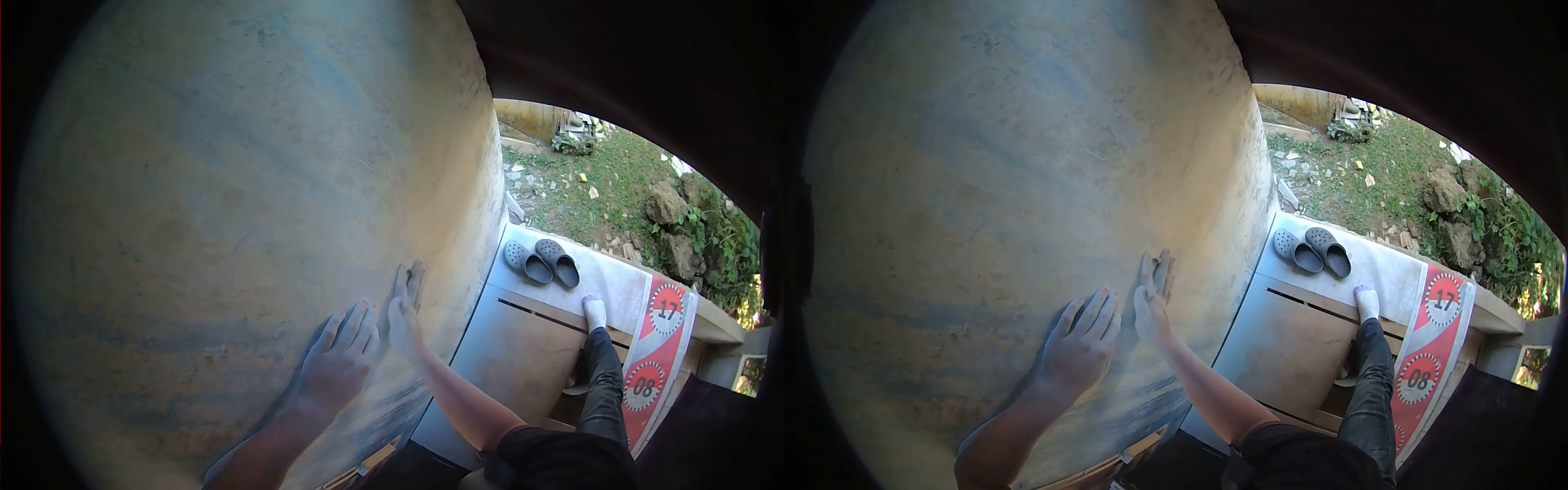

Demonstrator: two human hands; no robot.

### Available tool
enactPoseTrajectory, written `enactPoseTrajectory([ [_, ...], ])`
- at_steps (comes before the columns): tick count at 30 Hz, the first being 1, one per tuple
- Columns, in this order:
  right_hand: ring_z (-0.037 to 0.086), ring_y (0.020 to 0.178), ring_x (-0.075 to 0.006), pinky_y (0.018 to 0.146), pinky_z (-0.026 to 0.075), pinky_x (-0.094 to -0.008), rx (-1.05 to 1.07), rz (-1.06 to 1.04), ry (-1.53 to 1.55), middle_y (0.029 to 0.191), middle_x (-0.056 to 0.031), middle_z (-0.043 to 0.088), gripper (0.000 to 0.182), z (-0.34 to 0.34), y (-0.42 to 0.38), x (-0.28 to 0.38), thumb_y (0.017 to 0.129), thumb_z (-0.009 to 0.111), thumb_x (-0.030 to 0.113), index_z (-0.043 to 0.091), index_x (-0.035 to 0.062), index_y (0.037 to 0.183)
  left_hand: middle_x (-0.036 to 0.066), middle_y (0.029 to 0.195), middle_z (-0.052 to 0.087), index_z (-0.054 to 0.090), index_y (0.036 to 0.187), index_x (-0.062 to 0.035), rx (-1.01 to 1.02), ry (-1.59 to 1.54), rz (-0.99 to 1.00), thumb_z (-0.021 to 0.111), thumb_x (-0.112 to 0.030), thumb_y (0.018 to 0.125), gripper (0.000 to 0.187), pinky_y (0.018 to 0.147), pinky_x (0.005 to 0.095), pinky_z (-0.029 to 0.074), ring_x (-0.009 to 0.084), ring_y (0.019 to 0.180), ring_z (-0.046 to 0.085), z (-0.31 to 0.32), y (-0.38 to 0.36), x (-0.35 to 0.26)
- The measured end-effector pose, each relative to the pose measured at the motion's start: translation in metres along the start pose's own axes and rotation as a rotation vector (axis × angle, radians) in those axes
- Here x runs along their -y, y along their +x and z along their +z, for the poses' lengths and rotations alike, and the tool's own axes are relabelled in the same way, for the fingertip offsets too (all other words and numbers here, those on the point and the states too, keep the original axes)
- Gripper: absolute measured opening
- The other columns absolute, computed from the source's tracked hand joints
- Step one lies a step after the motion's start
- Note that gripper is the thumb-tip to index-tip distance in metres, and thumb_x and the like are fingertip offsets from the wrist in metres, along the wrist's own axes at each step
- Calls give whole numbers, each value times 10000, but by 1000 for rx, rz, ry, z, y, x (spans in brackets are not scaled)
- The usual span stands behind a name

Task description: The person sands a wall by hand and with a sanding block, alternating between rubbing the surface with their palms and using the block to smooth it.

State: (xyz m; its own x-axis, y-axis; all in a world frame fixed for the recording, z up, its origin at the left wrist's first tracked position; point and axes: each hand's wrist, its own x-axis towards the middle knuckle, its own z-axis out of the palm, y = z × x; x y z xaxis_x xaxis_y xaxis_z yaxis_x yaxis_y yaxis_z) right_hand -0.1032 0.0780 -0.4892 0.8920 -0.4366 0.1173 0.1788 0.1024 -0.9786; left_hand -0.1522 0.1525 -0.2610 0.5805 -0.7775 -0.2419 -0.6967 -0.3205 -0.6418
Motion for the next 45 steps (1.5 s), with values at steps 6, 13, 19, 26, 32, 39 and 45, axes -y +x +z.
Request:
enactPoseTrajectory([
  [6, -77, 1599, -378, 1278, -18, -479, -96, 159, 187, 1740, -187, -35, 612, -18, 39, -97, 1144, 250, 415, 159, 116, 1670, 97, 1511, 558, 682, 1236, -98, 10, -40, -15, 576, -261, 929, 364, 1222, 442, 265, 222, 1482, 418, 0, -1, 0],
  [13, -75, 1595, -399, 1275, -23, -494, -103, 59, 132, 1729, -228, -31, 605, -6, 50, -16, 1139, 291, 399, 182, 128, 1669, 101, 1494, 570, 678, 1231, -89, -41, -29, -13, 567, -264, 918, 376, 1219, 430, 273, 224, 1479, 422, 4, 0, 1],
  [19, -34, 1599, -386, 1281, 5, -464, 43, -202, -99, 1741, -188, -25, 574, 1, 4, -19, 1138, 319, 370, 261, 124, 1653, 109, 1486, 578, 677, 1225, -79, -58, -56, -24, 553, -244, 923, 365, 1218, 430, 275, 235, 1478, 423, 4, 0, -1],
  [26, -51, 1605, -305, 1283, 41, -410, -133, 389, 495, 1742, -171, -51, 661, -26, 77, -111, 1137, 306, 444, 161, 70, 1661, 111, 1474, 586, 674, 1231, -76, -57, -61, -26, 549, -246, 929, 369, 1219, 430, 271, 235, 1480, 419, 7, 0, -3],
  [32, -83, 1602, -362, 1274, -12, -430, 59, -45, -10, 1740, -183, -86, 620, 1, -6, -9, 1140, 306, 406, 215, 74, 1655, 111, 1478, 583, 677, 1225, -85, -29, -82, -28, 553, -250, 926, 364, 1222, 439, 266, 232, 1485, 411, 7, 0, -5],
  [39, -24, 1606, -341, 1283, 34, -441, -108, 267, 424, 1741, -174, -59, 610, -26, 69, -91, 1144, 277, 413, 161, 126, 1671, 115, 1489, 572, 677, 1226, -85, -40, -31, -6, 551, -247, 927, 362, 1226, 444, 260, 235, 1481, 415, 12, -2, -6],
  [45, -11, 1604, -366, 1279, 32, -456, -84, 100, 65, 1737, -200, -42, 581, -2, 47, -29, 1142, 274, 399, 207, 170, 1671, 116, 1496, 565, 679, 1231, -80, -45, -183, -36, 552, -238, 925, 367, 1233, 443, 249, 235, 1485, 405, 10, 1, -6],
])
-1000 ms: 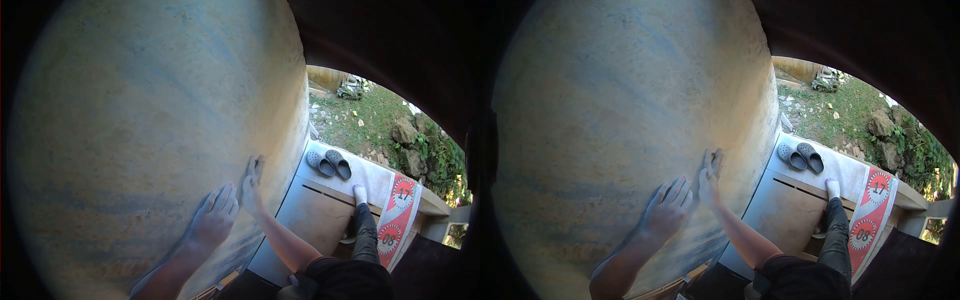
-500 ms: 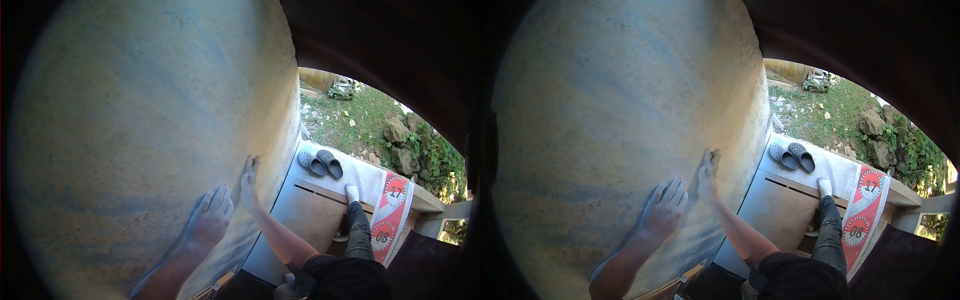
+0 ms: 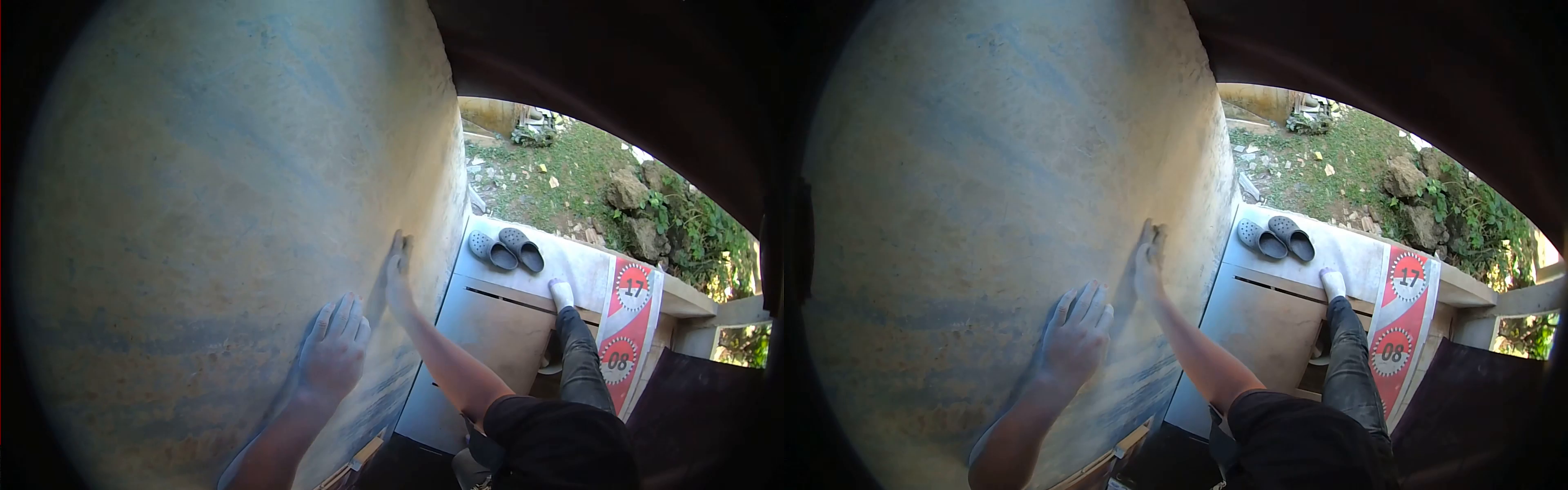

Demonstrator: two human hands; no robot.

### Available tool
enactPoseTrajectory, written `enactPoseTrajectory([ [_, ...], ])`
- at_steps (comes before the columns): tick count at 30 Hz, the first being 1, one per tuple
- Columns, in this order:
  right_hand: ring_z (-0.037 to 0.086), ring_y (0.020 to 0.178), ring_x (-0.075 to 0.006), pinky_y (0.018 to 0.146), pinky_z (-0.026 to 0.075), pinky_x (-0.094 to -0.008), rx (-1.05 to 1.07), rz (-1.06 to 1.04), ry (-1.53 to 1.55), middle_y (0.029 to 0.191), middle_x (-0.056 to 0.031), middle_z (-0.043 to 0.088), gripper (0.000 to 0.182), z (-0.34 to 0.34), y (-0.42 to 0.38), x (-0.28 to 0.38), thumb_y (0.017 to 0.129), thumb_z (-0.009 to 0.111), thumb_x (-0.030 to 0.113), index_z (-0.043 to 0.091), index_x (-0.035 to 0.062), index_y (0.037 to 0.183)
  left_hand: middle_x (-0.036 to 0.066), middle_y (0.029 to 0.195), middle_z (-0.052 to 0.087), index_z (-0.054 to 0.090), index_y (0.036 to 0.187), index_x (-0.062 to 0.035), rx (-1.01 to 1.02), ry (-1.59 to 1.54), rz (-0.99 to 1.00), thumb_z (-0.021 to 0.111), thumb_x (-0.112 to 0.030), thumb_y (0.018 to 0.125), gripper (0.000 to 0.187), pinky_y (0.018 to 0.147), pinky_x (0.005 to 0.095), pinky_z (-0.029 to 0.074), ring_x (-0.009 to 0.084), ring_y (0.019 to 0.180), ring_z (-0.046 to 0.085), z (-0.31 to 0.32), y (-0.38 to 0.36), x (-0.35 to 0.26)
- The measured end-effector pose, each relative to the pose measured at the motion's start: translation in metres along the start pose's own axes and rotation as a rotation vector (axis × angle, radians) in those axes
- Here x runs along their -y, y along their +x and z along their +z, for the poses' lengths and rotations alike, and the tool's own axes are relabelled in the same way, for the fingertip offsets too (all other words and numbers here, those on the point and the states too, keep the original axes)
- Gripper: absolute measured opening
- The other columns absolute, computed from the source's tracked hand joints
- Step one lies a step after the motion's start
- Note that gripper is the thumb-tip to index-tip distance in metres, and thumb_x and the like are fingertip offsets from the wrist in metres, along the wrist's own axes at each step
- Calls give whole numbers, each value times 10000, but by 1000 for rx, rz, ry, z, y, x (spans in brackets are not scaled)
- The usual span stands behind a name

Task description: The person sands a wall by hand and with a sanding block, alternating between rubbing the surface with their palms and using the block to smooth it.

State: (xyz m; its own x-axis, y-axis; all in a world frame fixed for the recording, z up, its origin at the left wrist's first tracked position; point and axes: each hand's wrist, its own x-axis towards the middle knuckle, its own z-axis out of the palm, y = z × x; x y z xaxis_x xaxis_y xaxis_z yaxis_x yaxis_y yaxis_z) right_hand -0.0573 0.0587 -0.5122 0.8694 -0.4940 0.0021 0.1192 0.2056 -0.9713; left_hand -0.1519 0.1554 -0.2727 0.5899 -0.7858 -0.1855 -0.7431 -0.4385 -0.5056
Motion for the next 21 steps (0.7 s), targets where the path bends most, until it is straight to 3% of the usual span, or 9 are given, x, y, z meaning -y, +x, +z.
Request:
enactPoseTrajectory([
  [3, -24, 1608, -361, 1268, 10, -507, 92, -135, -158, 1741, -195, -29, 557, 15, -66, 40, 1133, 278, 350, 263, 171, 1661, 118, 1509, 553, 663, 1268, -85, -5, -42, -38, 523, -262, 956, 384, 1249, 425, 230, 232, 1498, 386, 3, -3, -4],
  [7, -26, 1608, -360, 1264, 5, -527, 40, -218, -212, 1746, -172, -9, 560, 4, -36, 0, 1131, 275, 347, 257, 165, 1661, 76, 1599, 459, 662, 1320, -136, 22, 156, -74, 572, -279, 918, 435, 1244, 556, 126, 217, 1550, 291, 10, -8, -8],
  [9, 6, 1606, -370, 1269, 23, -509, -37, 13, -116, 1748, -157, 26, 565, -13, 2, -38, 1130, 284, 360, 255, 173, 1662, 59, 1633, 418, 655, 1346, -163, 22, 206, -87, 578, -296, 921, 452, 1237, 601, 90, 211, 1568, 255, 9, -2, -13],
  [13, 38, 1604, -378, 1271, 42, -498, -123, 119, -4, 1742, -180, 49, 564, -21, 40, -52, 1130, 292, 364, 238, 198, 1667, 36, 1671, 360, 627, 1399, -204, 38, 295, -168, 609, -318, 914, 498, 1210, 661, 55, 197, 1586, 206, 7, -7, -12],
  [15, 58, 1603, -379, 1272, 68, -470, -161, 74, 55, 1736, -201, 63, 561, -1, 26, -32, 1127, 326, 343, 254, 197, 1664, 38, 1670, 361, 615, 1416, -205, 37, 279, -197, 624, -324, 907, 523, 1209, 664, 54, 196, 1585, 208, 8, -3, -14],
  [19, 59, 1602, -381, 1274, 68, -427, 0, -191, -139, 1732, -210, 75, 560, 22, -59, 51, 1117, 375, 299, 289, 156, 1652, 31, 1670, 362, 615, 1414, -197, 15, 244, -238, 654, -318, 880, 549, 1222, 651, 46, 191, 1579, 228, -6, -7, -12],
  [21, 63, 1602, -375, 1274, 68, -411, 48, -273, -225, 1733, -206, 81, 561, 24, -64, 48, 1113, 390, 289, 302, 144, 1647, 28, 1666, 369, 618, 1410, -191, 0, 248, -243, 658, -314, 876, 550, 1225, 650, 44, 190, 1576, 240, -24, -11, -1],
])
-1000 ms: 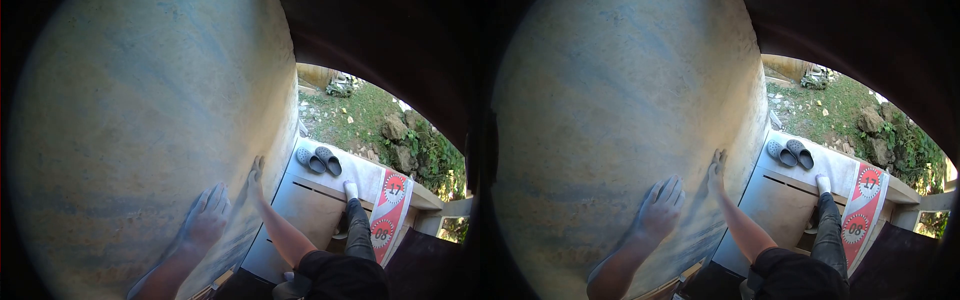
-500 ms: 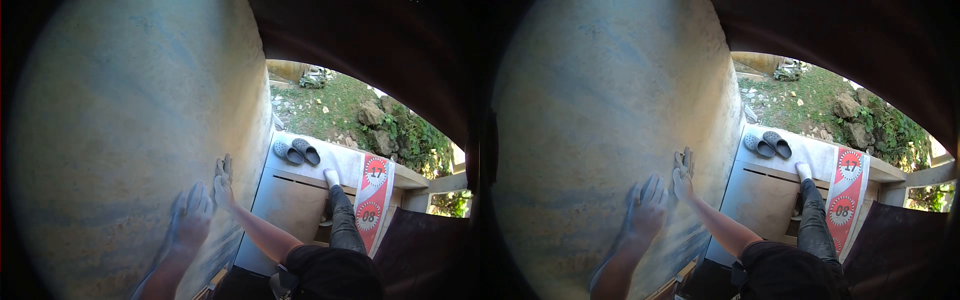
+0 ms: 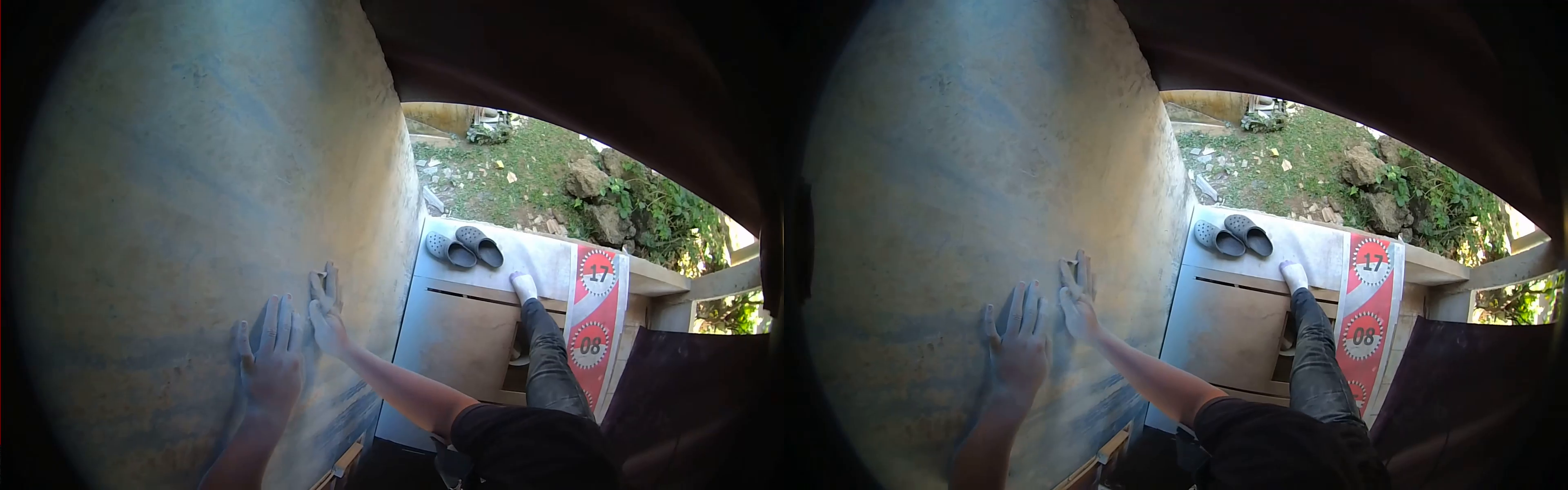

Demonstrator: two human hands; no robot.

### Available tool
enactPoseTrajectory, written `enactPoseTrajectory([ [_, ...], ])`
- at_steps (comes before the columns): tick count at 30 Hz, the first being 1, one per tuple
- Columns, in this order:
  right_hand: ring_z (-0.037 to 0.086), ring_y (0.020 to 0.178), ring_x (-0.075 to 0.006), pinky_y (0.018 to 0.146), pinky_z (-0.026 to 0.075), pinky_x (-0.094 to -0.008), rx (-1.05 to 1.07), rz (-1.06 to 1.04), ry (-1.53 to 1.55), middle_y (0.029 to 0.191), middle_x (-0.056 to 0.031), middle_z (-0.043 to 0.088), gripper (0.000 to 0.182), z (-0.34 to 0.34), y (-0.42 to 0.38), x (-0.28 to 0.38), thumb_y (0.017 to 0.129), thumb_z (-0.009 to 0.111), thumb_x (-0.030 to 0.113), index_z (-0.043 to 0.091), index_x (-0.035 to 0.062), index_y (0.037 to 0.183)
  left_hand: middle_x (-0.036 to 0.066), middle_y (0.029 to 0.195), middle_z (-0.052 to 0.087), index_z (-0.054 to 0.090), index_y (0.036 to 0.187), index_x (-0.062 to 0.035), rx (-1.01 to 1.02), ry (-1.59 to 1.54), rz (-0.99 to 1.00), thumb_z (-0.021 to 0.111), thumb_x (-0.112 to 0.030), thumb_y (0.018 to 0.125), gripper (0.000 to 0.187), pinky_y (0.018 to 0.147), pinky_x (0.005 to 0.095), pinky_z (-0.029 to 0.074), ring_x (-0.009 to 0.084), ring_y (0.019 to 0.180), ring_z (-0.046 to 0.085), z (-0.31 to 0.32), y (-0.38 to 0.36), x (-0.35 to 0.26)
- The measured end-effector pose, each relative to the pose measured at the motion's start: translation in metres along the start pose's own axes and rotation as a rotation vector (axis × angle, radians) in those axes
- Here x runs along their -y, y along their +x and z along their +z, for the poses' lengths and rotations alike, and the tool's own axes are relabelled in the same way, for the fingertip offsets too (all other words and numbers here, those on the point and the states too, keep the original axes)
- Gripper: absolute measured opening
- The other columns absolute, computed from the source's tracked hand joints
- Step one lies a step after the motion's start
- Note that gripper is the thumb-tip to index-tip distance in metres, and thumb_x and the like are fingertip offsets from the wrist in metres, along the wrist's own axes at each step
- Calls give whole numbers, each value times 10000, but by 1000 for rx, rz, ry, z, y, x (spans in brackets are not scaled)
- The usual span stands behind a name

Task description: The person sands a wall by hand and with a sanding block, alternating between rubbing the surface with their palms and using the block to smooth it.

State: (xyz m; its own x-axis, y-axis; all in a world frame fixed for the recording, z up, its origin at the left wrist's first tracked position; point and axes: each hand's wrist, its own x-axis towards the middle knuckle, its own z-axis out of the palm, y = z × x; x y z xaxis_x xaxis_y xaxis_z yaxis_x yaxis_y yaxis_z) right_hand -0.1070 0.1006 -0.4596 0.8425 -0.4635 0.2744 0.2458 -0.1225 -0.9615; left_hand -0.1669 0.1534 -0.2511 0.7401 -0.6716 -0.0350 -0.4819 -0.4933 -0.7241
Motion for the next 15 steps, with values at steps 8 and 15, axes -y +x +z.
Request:
enactPoseTrajectory([
  [8, 10, 1602, -369, 1285, 71, -416, -89, 494, 261, 1721, -243, 65, 579, -13, 48, -98, 1132, 324, 272, 166, 127, 1670, -17, 1643, 410, 610, 1413, -189, 32, 88, 145, 610, -306, 917, 509, 1275, 490, 163, 161, 1543, 311, -90, -8, 94],
  [15, 6, 1587, -445, 1268, 36, -482, -87, 308, 263, 1716, -273, 38, 574, 3, 16, 87, 1125, 361, 290, 239, 116, 1658, 41, 1609, 455, 649, 1354, -134, -29, 61, 241, 631, -244, 888, 479, 1267, 480, 192, 184, 1533, 333, -104, 17, 118],
])
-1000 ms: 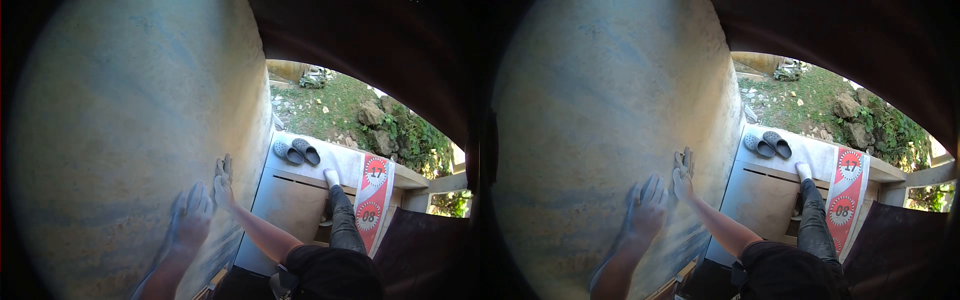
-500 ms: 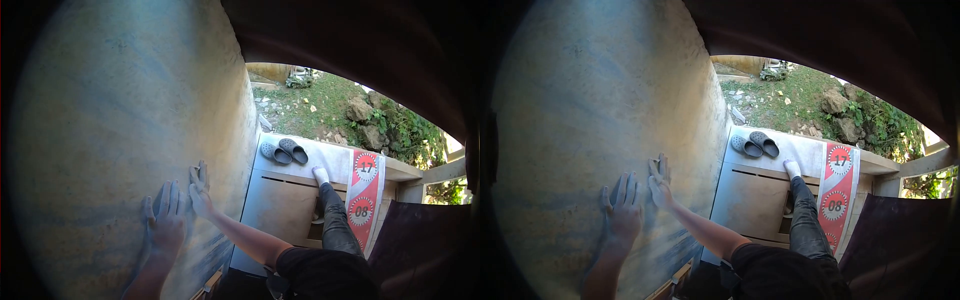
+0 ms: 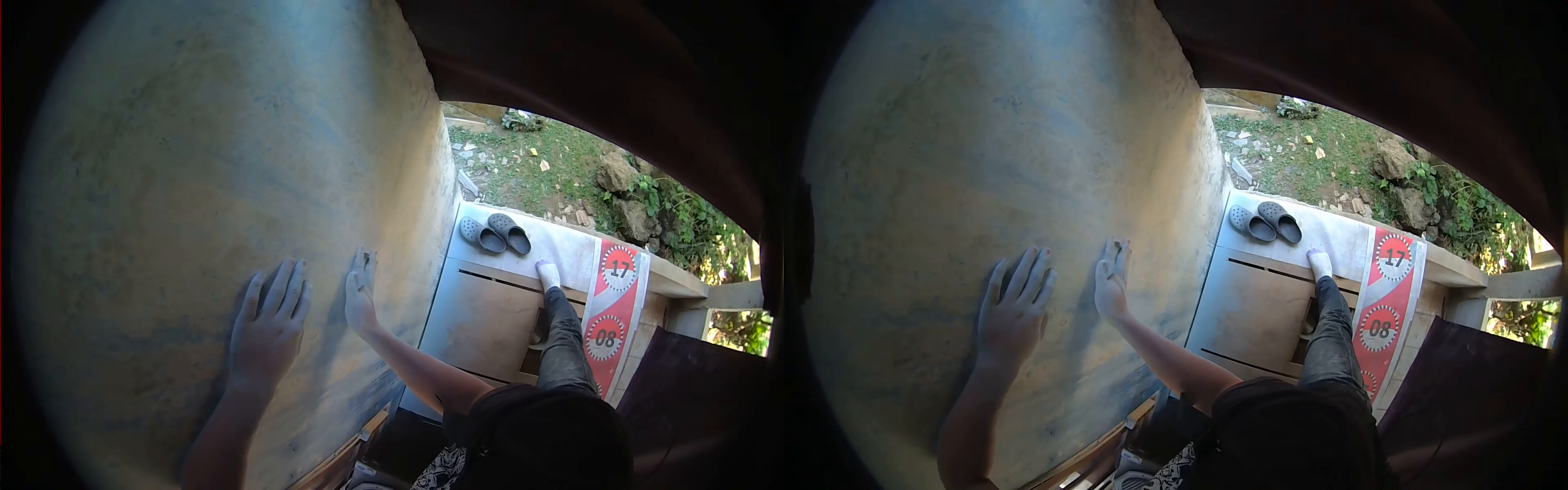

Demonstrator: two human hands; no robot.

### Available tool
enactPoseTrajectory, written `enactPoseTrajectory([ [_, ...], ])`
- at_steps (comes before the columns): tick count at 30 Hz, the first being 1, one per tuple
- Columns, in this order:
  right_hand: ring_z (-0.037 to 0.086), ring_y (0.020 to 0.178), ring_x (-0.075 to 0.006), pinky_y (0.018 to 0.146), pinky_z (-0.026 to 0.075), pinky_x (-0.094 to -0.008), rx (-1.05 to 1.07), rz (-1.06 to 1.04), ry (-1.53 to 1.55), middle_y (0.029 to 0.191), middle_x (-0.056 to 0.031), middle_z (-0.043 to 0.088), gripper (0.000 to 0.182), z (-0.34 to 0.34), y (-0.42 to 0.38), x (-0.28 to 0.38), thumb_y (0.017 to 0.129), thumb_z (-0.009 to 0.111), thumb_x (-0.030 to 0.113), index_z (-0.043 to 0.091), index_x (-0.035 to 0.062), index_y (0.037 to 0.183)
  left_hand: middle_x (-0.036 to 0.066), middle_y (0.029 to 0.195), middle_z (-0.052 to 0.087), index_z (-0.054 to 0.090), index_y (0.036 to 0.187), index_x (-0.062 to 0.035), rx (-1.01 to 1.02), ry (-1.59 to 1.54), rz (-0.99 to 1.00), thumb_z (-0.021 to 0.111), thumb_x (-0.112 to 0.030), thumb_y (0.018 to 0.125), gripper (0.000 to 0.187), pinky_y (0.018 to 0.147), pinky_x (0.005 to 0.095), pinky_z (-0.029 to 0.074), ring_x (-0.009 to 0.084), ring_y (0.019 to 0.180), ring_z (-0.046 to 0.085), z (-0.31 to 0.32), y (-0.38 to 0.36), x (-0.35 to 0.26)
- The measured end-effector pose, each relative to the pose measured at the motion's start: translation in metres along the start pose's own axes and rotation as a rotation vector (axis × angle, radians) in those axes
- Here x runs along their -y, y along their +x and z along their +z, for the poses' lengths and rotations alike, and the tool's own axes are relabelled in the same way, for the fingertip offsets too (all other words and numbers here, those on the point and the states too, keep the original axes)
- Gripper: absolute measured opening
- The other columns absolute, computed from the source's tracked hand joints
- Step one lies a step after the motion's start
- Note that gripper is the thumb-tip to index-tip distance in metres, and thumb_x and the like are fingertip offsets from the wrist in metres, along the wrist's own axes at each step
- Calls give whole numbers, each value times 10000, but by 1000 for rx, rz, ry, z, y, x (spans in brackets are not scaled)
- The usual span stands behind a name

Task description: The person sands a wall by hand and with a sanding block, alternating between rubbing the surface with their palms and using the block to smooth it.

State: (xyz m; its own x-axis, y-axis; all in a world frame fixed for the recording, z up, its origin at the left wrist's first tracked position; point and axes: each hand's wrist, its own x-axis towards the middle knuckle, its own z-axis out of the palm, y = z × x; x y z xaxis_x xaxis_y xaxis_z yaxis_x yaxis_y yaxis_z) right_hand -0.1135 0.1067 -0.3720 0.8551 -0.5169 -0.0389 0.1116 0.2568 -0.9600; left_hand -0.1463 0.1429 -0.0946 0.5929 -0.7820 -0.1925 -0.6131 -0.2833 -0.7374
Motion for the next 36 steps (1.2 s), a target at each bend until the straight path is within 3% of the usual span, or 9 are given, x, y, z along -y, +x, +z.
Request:
enactPoseTrajectory([
  [4, 57, 1596, -384, 1273, 68, -460, -224, 135, 156, 1716, -242, 120, 578, -11, 95, -37, 1125, 367, 314, 240, 137, 1661, 60, 1572, 501, 684, 1291, -113, -14, -151, -68, 648, -234, 884, 426, 1256, 470, 213, 189, 1522, 354, -6, 8, 2],
  [6, 70, 1597, -368, 1275, 74, -461, -245, 343, 79, 1711, -246, 131, 602, -32, 131, -61, 1124, 376, 328, 198, 145, 1668, 68, 1562, 511, 692, 1276, -108, -10, -230, -100, 652, -233, 885, 412, 1253, 465, 218, 191, 1520, 357, -11, 8, 0],
  [14, 54, 1596, -378, 1281, 28, -444, 82, -30, -89, 1718, -256, 46, 649, -11, 27, 3, 1120, 384, 307, 101, 134, 1678, 76, 1559, 512, 693, 1257, -112, -73, -256, -152, 646, -260, 896, 393, 1259, 468, 201, 199, 1515, 367, 4, 14, -9],
  [18, 29, 1601, -370, 1280, 33, -412, 26, 35, 107, 1722, -249, 20, 663, -27, 81, -66, 1123, 377, 308, 72, 99, 1674, 78, 1558, 512, 694, 1254, -114, -66, -233, -146, 652, -265, 894, 393, 1262, 468, 194, 200, 1517, 363, 0, 16, -9],
  [20, -14, 1605, -357, 1277, 31, -385, 42, 491, 146, 1725, -244, -8, 669, -55, 109, -61, 1126, 357, 320, 53, 77, 1670, 76, 1556, 514, 692, 1258, -115, -62, -263, -153, 653, -268, 892, 399, 1265, 470, 189, 201, 1517, 363, -2, 16, -8],
  [24, -31, 1605, -363, 1278, 28, -395, 69, 364, -13, 1728, -236, -14, 665, -30, 87, 9, 1127, 338, 346, 61, 86, 1672, 72, 1554, 516, 689, 1266, -114, -40, -346, -158, 655, -266, 888, 409, 1267, 473, 184, 202, 1515, 365, -3, 15, -9],
  [28, -30, 1603, -378, 1282, 30, -415, 215, -66, -130, 1735, -214, -19, 638, -20, 52, 101, 1129, 329, 311, 82, 80, 1670, 96, 1535, 534, 683, 1274, -100, -72, -337, -144, 619, -257, 905, 406, 1269, 463, 180, 213, 1515, 363, 4, 15, -11],
  [32, -7, 1605, -369, 1282, 35, -415, 292, -312, -309, 1737, -208, 28, 613, -37, 76, 83, 1130, 320, 255, 96, 62, 1667, 117, 1514, 552, 675, 1277, -86, -64, -364, -136, 578, -248, 925, 399, 1269, 451, 180, 220, 1510, 370, 0, 14, -9],
  [36, 33, 1605, -343, 1287, 68, -409, 329, -20, -118, 1740, -159, 69, 605, -68, 97, 48, 1138, 311, 302, 133, 53, 1661, 114, 1503, 563, 677, 1264, -83, -72, -329, -122, 578, -248, 925, 389, 1265, 450, 189, 226, 1505, 378, 1, 14, -7],
])
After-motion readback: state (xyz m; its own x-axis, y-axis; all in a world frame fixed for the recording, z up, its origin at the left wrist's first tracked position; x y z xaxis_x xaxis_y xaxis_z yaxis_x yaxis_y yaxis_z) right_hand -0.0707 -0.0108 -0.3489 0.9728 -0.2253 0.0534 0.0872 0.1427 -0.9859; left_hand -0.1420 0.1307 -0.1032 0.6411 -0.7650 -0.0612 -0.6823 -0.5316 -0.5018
